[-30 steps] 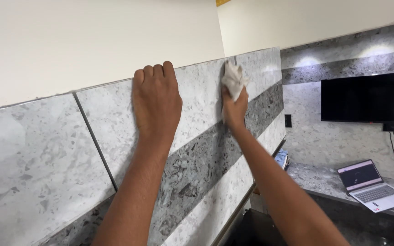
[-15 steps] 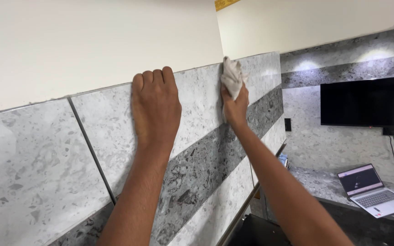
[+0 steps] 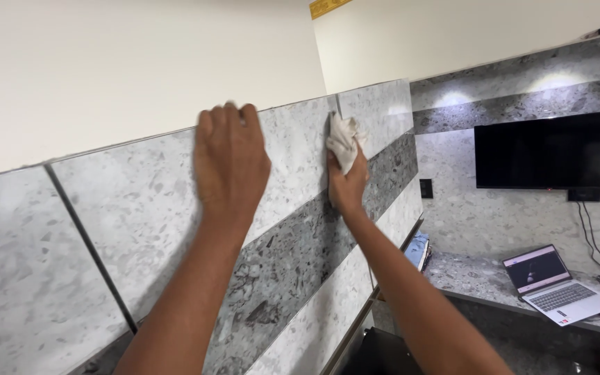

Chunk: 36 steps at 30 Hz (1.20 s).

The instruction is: The person wipes the interior shelves and door of a white wall-mounted cabinet using a white cloth. They then wipe the adjacent tiled wall and return to wipe the cabinet door and interior again.

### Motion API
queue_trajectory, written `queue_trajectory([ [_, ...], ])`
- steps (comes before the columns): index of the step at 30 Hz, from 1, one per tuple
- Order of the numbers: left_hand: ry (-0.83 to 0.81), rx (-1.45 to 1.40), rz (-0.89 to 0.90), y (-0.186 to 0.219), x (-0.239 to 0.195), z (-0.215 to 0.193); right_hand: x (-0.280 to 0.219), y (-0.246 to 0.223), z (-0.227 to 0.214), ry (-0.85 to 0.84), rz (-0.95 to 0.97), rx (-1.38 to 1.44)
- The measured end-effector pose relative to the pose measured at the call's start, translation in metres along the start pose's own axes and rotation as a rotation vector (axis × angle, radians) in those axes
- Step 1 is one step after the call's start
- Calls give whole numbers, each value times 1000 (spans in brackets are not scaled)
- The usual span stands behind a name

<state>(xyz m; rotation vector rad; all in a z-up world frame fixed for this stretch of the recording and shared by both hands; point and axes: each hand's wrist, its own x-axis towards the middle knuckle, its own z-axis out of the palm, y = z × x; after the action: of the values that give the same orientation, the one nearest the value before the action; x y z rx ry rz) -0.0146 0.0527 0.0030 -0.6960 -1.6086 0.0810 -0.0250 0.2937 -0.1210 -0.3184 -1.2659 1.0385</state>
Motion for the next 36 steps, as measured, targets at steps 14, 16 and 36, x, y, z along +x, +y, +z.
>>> queue_trajectory([
  [14,33,-1,168,108,66,56,79,-17,14,131,-210,134],
  [16,39,23,166,118,70,59,90,-16,13,145,-192,35],
  [36,55,55,84,122,72,58,143,76,-8,7,-127,136],
])
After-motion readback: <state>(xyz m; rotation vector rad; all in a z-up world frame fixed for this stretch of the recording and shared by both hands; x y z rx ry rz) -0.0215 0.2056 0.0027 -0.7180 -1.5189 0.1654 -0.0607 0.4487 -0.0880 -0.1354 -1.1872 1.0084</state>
